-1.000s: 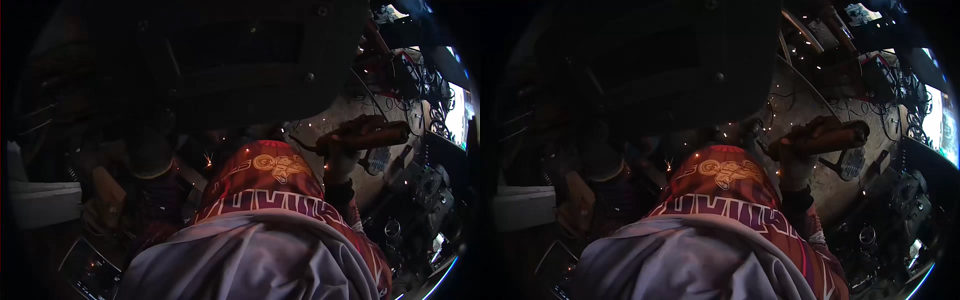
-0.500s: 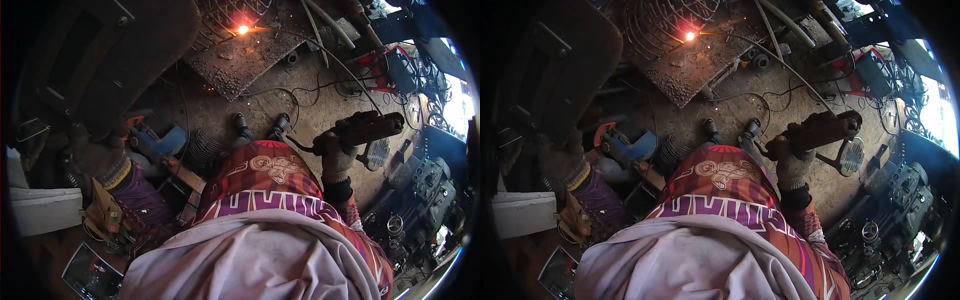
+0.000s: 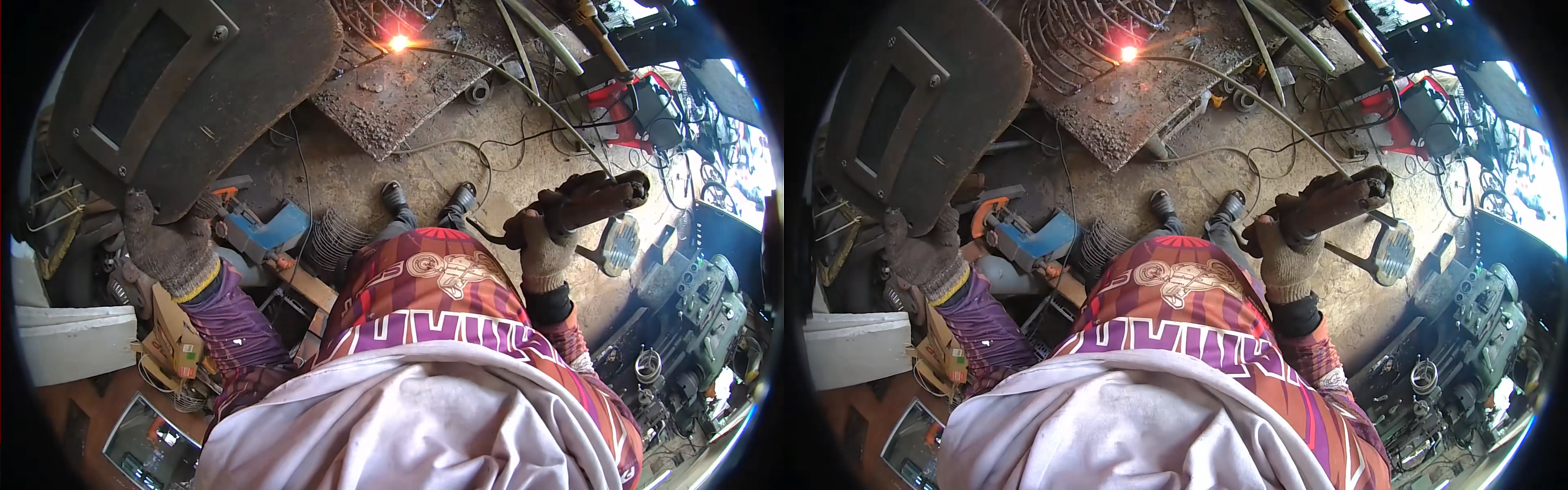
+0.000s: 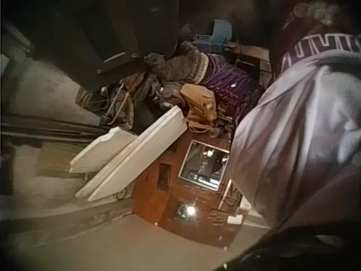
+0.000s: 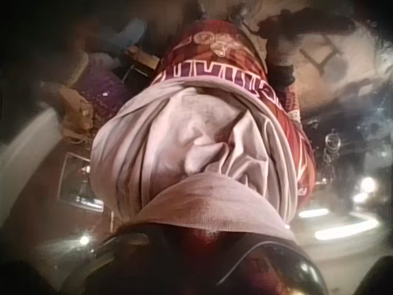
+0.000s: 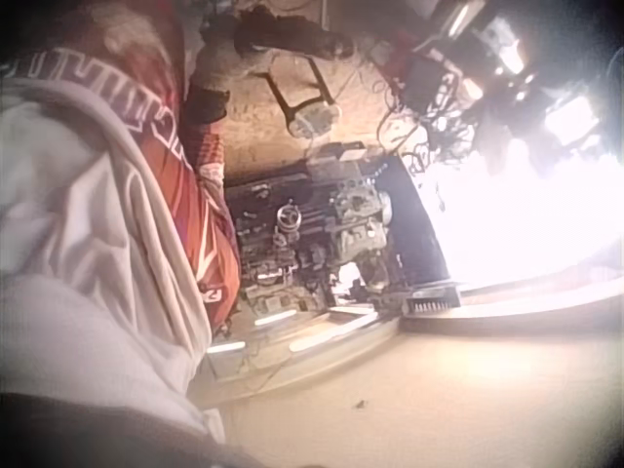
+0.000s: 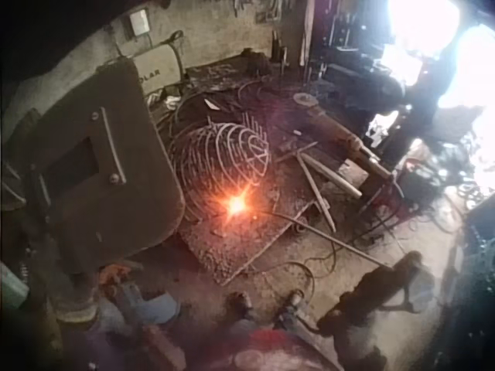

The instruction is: The person welds components of a metal frame by hand while holding a protective mask, then uses a hammer to strike the welded joints.

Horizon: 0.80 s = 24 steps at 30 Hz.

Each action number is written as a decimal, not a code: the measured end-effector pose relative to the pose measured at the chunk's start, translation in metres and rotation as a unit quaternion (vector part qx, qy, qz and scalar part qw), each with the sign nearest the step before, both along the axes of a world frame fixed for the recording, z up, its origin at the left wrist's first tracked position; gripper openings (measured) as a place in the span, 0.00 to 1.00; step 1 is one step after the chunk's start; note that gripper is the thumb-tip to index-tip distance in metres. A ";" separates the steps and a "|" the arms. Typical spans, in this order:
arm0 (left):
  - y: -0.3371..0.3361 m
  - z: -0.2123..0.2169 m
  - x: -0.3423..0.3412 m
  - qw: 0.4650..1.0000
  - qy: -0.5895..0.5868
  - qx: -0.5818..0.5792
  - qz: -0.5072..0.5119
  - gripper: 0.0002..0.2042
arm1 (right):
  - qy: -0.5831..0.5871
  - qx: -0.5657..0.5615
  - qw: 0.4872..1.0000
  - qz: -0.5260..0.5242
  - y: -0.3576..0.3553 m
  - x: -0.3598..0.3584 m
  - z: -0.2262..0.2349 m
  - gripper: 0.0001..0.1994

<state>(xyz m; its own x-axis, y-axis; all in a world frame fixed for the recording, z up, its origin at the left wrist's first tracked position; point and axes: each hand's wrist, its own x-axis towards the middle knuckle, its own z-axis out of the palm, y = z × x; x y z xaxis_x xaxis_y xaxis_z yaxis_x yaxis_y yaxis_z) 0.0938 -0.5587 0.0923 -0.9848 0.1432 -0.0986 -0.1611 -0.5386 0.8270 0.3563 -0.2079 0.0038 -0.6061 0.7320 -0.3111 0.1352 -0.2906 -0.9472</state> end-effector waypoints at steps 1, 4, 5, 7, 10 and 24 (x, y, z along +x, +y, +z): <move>0.000 -0.002 -0.001 1.000 -0.001 0.000 -0.001 0.22 | 0.003 -0.001 1.000 -0.001 -0.001 0.000 0.000 0.17; -0.002 -0.009 -0.004 1.000 0.009 -0.023 0.020 0.23 | 0.007 -0.003 1.000 0.005 -0.001 -0.001 0.000 0.17; -0.003 -0.011 -0.005 1.000 0.007 0.001 0.020 0.24 | 0.007 -0.003 1.000 0.005 -0.001 -0.002 -0.001 0.17; -0.005 -0.016 -0.007 0.999 0.005 0.025 0.020 0.26 | -0.008 -0.005 1.000 -0.009 -0.002 -0.005 0.000 0.17; -0.001 -0.020 -0.005 1.000 0.025 0.009 0.007 0.26 | -0.017 -0.002 1.000 0.001 0.000 -0.006 -0.001 0.17; 0.077 -0.023 0.047 0.996 -0.014 -0.050 -0.067 0.29 | -0.004 -0.016 1.000 0.018 0.001 -0.009 -0.010 0.17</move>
